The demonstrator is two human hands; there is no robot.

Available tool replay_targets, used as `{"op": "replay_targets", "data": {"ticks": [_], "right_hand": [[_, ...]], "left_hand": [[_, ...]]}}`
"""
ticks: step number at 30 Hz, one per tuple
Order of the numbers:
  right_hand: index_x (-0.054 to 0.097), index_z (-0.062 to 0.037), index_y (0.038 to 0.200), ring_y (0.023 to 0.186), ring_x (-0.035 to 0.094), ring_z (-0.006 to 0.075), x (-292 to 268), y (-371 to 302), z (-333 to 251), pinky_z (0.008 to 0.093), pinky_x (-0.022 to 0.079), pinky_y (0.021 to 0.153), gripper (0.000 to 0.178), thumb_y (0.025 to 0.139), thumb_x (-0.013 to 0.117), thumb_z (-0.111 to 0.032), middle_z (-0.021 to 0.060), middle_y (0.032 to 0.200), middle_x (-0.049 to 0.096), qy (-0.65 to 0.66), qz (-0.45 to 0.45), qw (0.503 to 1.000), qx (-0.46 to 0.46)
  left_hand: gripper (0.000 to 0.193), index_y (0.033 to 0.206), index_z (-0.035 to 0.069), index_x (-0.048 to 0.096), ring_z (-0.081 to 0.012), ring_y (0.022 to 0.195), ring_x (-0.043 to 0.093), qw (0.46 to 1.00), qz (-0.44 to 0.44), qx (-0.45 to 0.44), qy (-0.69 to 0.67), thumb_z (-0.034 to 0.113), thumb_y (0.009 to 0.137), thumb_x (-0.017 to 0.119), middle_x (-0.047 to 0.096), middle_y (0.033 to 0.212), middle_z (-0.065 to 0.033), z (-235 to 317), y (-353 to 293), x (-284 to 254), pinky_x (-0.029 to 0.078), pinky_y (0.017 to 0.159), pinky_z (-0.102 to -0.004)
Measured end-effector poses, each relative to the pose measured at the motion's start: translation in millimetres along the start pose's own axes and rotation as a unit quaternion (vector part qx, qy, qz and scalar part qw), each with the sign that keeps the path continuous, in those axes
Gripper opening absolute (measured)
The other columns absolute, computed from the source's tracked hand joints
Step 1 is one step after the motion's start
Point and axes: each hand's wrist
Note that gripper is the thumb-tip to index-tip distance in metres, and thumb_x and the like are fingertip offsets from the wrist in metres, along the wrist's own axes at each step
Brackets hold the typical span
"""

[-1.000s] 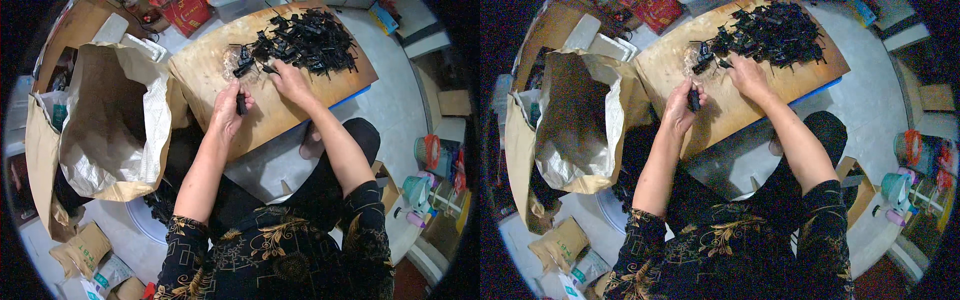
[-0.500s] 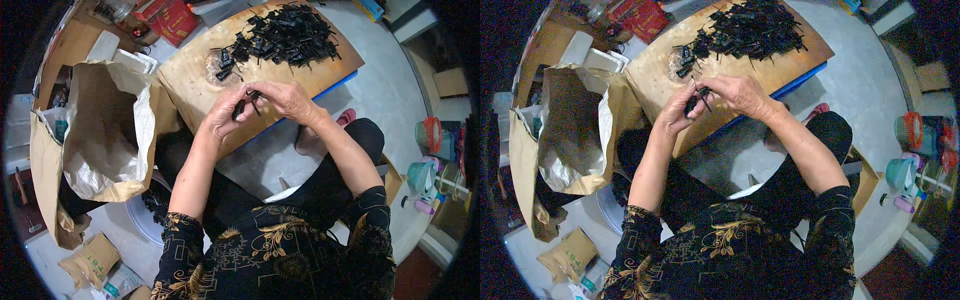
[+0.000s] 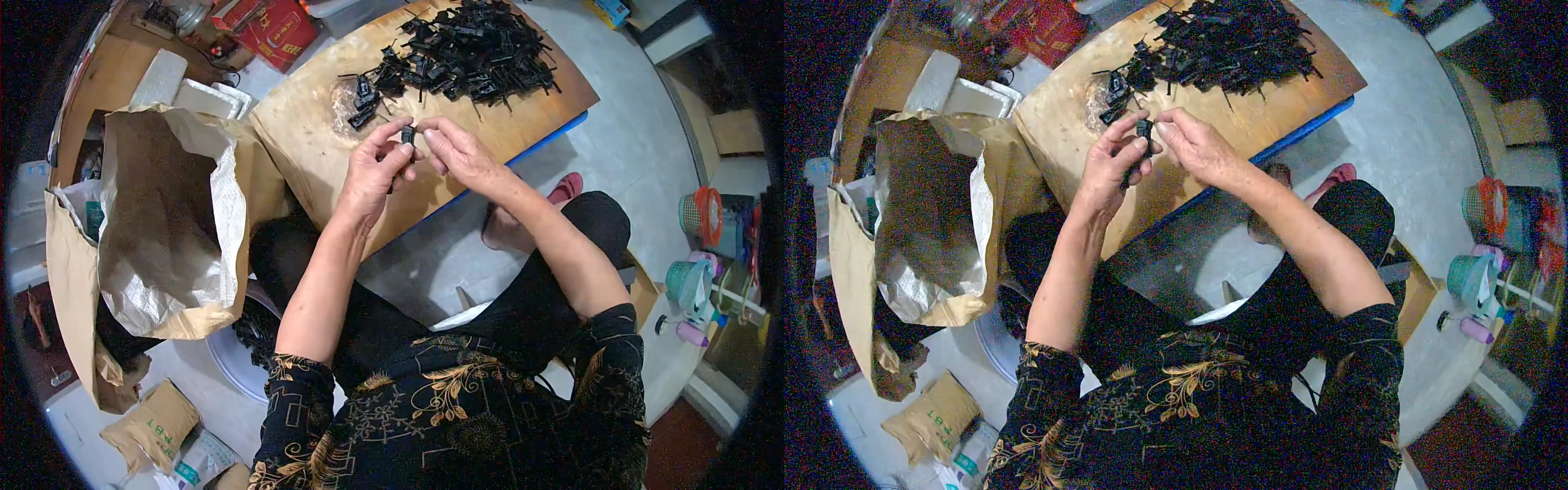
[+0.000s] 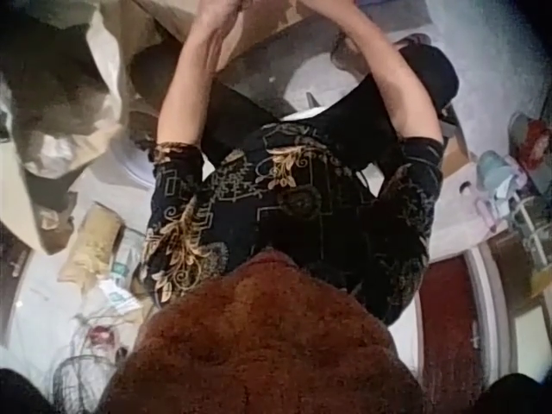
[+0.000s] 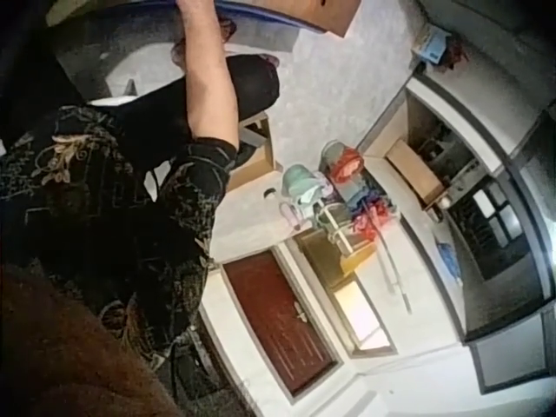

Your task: Sorting and inspecting small black plastic components from a pile on a table into a large bag.

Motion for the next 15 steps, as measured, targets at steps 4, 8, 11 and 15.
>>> {"op": "replay_targets", "data": {"ticks": [4,8,11,15], "right_hand": [[0.044,-0.0036,0.115,0.056,0.041,0.0044,12,3,-11,0.02,0.032,0.046,0.034,0.093,0.04,-0.029,-0.0015,0.064,0.044,0.076,-0.044,0.993,0.079],[0.045,-0.0044,0.113,0.052,0.037,0.003,20,10,0,0.0182,0.03,0.045,0.031,0.093,0.04,-0.029,-0.0029,0.061,0.042,0.096,-0.024,0.991,0.086],[0.046,-0.0047,0.109,0.051,0.036,0.0027,24,16,1,0.0181,0.029,0.043,0.029,0.093,0.04,-0.028,-0.0042,0.059,0.041,0.117,-0.031,0.989,0.083],[0.047,-0.0074,0.106,0.048,0.035,0.0026,28,19,-3,0.0183,0.027,0.041,0.025,0.093,0.04,-0.027,-0.0055,0.057,0.04,0.102,-0.031,0.991,0.081]], "left_hand": [[0.035,0.118,0.006,0.052,-0.0059,0.056,0.051,0.993,0.052,0.043,0.1,0.003,0.083,0.053,0.057,0.074,-0.0027,4,-3,3,0.039,0.048,-0.0182],[0.033,0.116,0.003,0.052,-0.0059,0.055,0.049,0.988,0.062,0.076,0.121,0.001,0.083,0.052,0.055,0.071,-0.0008,1,1,3,0.041,0.049,-0.0195],[0.033,0.116,0.003,0.052,-0.0056,0.054,0.048,0.982,0.065,0.097,0.148,0.002,0.083,0.052,0.054,0.07,-0.001,-1,2,-1,0.04,0.049,-0.0193],[0.031,0.114,0.003,0.054,-0.0069,0.057,0.05,0.981,0.082,0.094,0.15,0.002,0.083,0.052,0.055,0.071,-0.001,-6,5,-5,0.043,0.052,-0.0205]]}}
Point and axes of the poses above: each hand's wrist, its own y-axis towards the middle knuckle, its own x-axis out of the palm, z = x × y
